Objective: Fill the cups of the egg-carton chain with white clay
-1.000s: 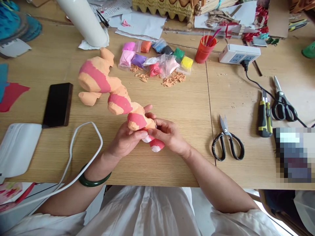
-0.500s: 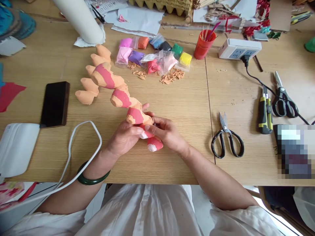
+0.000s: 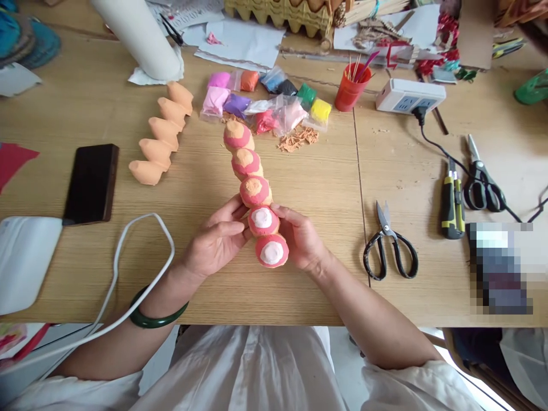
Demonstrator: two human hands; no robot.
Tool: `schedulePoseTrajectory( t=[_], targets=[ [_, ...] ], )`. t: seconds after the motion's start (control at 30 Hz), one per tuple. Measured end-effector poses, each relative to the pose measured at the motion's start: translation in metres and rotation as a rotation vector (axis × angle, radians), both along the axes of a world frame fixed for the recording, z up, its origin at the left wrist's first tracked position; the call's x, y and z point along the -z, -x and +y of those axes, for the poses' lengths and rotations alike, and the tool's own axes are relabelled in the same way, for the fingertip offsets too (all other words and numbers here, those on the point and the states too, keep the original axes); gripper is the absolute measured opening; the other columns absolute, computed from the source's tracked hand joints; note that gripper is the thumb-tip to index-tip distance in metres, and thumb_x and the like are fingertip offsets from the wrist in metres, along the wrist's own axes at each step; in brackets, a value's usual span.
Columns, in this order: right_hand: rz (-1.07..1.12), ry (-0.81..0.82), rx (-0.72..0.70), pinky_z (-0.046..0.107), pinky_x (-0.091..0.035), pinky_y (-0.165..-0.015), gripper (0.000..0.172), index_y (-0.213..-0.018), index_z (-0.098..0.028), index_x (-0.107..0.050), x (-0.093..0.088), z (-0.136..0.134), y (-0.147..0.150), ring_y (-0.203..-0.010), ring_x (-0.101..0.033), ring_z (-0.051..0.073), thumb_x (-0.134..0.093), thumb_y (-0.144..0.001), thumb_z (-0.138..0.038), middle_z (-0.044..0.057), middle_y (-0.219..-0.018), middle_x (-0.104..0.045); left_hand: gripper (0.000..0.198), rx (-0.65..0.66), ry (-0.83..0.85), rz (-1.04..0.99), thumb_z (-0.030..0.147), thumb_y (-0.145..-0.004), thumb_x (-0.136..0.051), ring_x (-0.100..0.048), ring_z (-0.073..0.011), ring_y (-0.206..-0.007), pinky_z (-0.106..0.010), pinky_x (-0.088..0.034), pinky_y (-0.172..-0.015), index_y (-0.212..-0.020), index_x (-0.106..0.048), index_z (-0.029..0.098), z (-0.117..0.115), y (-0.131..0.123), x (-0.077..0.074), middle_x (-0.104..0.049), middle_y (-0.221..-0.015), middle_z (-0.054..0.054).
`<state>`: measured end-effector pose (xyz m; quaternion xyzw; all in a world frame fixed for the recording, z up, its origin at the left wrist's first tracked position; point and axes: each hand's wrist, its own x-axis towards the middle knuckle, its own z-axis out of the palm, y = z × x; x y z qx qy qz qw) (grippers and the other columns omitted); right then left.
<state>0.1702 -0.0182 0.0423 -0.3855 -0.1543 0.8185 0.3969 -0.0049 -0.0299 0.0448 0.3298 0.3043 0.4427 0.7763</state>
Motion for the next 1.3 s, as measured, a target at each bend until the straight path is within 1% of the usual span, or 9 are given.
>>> schedulePoseTrajectory(
  t=[0.17,0.3,0.47,0.67,0.8,0.93,1.07,1.2,1.3],
  targets=[
    [0.028,0.018,0.019,0.033,-0.048,-0.068,0.028,-0.074,-0.022,-0.063,0.002,-0.002,0.0,-0.067,-0.054,0.017,-0.083,-0.076,-0.041,0.0,-0.073,-0.064,0.049,-0.009,-0.075,0.036,0.034,-0.087,-0.083,-0.069,-0.0233,-0.122,-0.034,-0.058,-0.096,-0.132,-0.066,0.032,-0.003,-0.003,-0.002,-0.069,-0.136,-0.003],
    [0.027,0.016,0.02,0.031,-0.05,-0.066,0.028,-0.072,-0.021,-0.064,0.001,-0.003,0.0,-0.065,-0.055,0.016,-0.085,-0.072,-0.04,-0.001,-0.071,-0.065,0.039,-0.05,-0.092,0.04,0.035,-0.09,-0.083,-0.072,-0.021,-0.111,-0.034,-0.059,-0.096,-0.126,-0.068,0.029,-0.004,-0.004,-0.002,-0.072,-0.124,-0.003],
    [0.005,0.003,0.003,0.031,-0.052,-0.067,0.023,-0.077,-0.02,-0.069,0.002,-0.002,0.001,-0.066,-0.058,0.017,-0.082,-0.077,-0.039,0.0,-0.073,-0.068,0.041,-0.075,-0.063,0.068,0.034,-0.087,-0.089,-0.072,-0.021,-0.11,-0.033,-0.061,-0.093,-0.121,-0.068,0.026,-0.005,-0.006,0.005,-0.074,-0.117,-0.003],
    [0.001,0.012,-0.009,0.031,-0.048,-0.064,0.026,-0.075,-0.019,-0.072,0.001,-0.002,0.002,-0.066,-0.054,0.017,-0.086,-0.069,-0.041,0.001,-0.071,-0.067,0.044,-0.075,-0.064,0.059,0.033,-0.085,-0.09,-0.074,-0.0217,-0.11,-0.034,-0.061,-0.096,-0.121,-0.068,0.023,-0.004,-0.006,0.004,-0.077,-0.118,-0.005],
    [-0.038,-0.039,-0.013,0.031,-0.047,-0.069,0.026,-0.078,-0.019,-0.073,0.0,-0.002,0.002,-0.073,-0.056,0.018,-0.085,-0.07,-0.041,0.002,-0.074,-0.067,0.036,-0.051,-0.019,-0.02,0.037,-0.09,-0.086,-0.073,-0.0215,-0.115,-0.029,-0.059,-0.094,-0.119,-0.073,0.022,-0.003,-0.003,0.001,-0.077,-0.12,-0.005],
    [-0.036,-0.09,-0.042,0.031,-0.043,-0.066,0.025,-0.078,-0.019,-0.073,-0.002,-0.003,0.0,-0.068,-0.052,0.017,-0.085,-0.07,-0.04,0.0,-0.071,-0.064,0.035,-0.03,0.023,-0.071,0.03,-0.085,-0.091,-0.072,-0.0162,-0.102,-0.025,-0.058,-0.088,-0.115,-0.076,0.023,-0.002,-0.001,0.004,-0.077,-0.113,-0.002],
    [-0.04,-0.168,-0.073,0.03,-0.043,-0.066,0.027,-0.075,-0.02,-0.072,-0.004,-0.005,0.0,-0.065,-0.049,0.016,-0.087,-0.07,-0.043,-0.001,-0.067,-0.06,0.034,-0.011,-0.008,-0.103,0.031,-0.086,-0.09,-0.07,-0.0149,-0.092,-0.026,-0.058,-0.084,-0.117,-0.078,0.025,-0.002,0.0,0.006,-0.076,-0.108,-0.001],
    [-0.074,-0.232,-0.059,0.029,-0.044,-0.066,0.03,-0.074,-0.021,-0.071,-0.002,-0.007,0.001,-0.062,-0.044,0.014,-0.088,-0.076,-0.045,-0.002,-0.067,-0.058,0.028,-0.036,0.014,-0.112,0.028,-0.085,-0.09,-0.067,-0.0143,-0.088,-0.026,-0.057,-0.082,-0.11,-0.079,0.024,0.001,0.002,0.003,-0.075,-0.099,0.0],
    [-0.089,-0.233,-0.079,0.029,-0.043,-0.065,0.032,-0.076,-0.02,-0.073,0.0,-0.008,0.001,-0.064,-0.048,0.014,-0.09,-0.076,-0.047,0.0,-0.07,-0.061,0.028,0.006,0.096,-0.138,0.024,-0.08,-0.094,-0.067,-0.0136,-0.087,-0.026,-0.058,-0.081,-0.105,-0.08,0.023,0.003,0.004,0.002,-0.074,-0.092,0.001]
  ],
)
